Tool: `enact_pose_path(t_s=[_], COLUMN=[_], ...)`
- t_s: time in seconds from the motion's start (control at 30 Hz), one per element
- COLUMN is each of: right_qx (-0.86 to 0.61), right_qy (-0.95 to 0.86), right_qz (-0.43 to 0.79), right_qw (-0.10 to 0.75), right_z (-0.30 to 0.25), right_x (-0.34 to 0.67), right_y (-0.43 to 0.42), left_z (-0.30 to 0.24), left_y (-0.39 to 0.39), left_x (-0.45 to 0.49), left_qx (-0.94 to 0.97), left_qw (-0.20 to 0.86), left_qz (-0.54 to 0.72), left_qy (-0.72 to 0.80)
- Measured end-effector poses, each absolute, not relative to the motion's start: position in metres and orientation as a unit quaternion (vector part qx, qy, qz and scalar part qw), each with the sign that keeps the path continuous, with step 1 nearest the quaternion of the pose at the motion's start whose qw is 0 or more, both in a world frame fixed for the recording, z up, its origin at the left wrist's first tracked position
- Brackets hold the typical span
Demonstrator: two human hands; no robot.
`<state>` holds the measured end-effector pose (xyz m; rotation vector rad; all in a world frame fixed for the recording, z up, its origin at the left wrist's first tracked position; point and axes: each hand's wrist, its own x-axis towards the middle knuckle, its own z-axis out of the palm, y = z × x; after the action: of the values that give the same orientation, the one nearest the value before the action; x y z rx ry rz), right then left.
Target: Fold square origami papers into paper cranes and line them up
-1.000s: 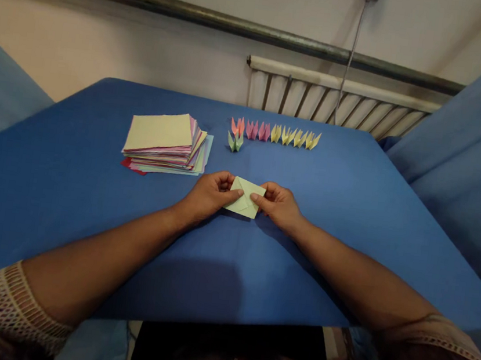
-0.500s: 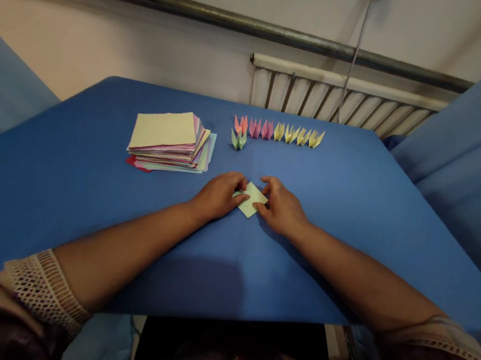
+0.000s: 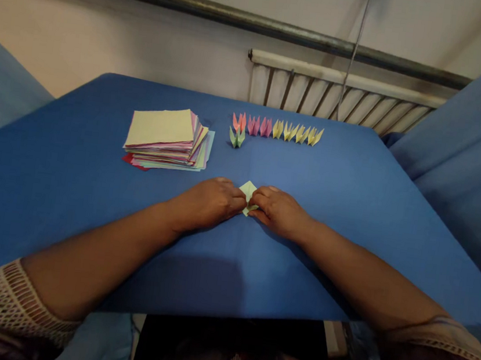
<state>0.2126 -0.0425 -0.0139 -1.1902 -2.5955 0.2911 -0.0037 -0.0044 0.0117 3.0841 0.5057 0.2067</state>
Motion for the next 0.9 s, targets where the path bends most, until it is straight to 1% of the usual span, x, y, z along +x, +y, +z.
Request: enact_pose_path(t_s=[0.1,0.23,0.57,0.77,0.9], right_qx=[-0.387,-0.372,-0.428,-0.47,-0.501], right_qy=[-0.902,-0.902,-0.886,-0.852,-0.825], right_qz=[0.114,0.133,0.109,0.143,0.164], right_qw=[0.154,0.172,0.142,0.18,0.207], right_z=[-0.013,-0.013,-0.014,-0.02,-0.025], right_x=[0.216,0.22,0.21,0.211,0.212], right_y=[-0.042,-0.043,-0.044,-0.041,-0.037], left_z=[0.011,0.009,0.004,-0.006,-0.007], left_y=[-0.005,-0.006,-0.008,-0.002,0.0], left_x=[-0.002,-0.002,-0.002,0.002,0.004], left_qx=[0.989,0.983,0.958,0.924,0.909], left_qw=[-0.036,-0.038,0.1,0.16,0.158], left_qz=[0.05,0.055,0.083,0.136,0.141], left_qy=[0.137,0.173,0.257,0.319,0.359])
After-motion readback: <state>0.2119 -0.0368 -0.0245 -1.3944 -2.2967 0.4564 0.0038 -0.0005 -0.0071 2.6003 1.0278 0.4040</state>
